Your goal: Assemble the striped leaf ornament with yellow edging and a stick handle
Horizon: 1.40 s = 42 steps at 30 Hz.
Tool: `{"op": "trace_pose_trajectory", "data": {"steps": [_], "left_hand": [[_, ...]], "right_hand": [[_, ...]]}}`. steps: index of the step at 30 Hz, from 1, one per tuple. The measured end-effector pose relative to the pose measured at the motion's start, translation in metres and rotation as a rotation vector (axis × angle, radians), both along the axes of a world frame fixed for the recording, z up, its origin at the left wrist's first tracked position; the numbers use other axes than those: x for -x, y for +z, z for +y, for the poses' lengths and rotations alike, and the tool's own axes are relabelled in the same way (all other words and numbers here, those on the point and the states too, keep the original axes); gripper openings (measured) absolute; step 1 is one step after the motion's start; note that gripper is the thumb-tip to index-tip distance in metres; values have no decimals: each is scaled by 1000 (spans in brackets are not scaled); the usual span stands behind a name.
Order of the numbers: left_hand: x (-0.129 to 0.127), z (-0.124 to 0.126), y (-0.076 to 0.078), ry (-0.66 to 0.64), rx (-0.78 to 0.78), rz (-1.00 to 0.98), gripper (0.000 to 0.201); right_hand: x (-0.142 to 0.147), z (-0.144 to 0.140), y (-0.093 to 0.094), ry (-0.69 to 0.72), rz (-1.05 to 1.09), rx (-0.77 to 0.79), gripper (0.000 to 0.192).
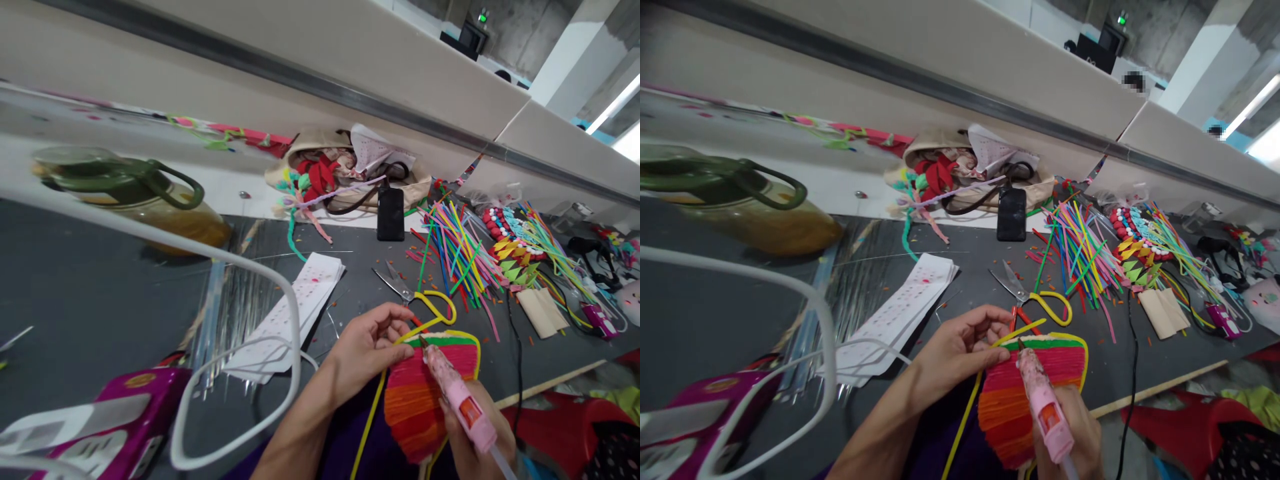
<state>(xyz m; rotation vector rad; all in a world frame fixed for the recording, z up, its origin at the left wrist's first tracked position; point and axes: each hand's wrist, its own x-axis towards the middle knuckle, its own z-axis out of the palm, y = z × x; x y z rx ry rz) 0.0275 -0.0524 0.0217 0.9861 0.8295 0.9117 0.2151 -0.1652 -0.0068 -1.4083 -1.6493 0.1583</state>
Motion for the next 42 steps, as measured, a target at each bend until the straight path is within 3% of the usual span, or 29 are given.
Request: {"op": "trace_pose_trajectory", "data": {"steps": [22,34,42], "left_hand": [[0,-1,1,16,-56,29,41],[2,-3,0,27,-137,57,41],[1,-2,0,26,-134,49,41]], "right_hand": [[2,-2,-2,-12,-15,1,27],[1,-5,4,-35,-39,124,39],[1,-5,12,-45,0,205,37]]}}
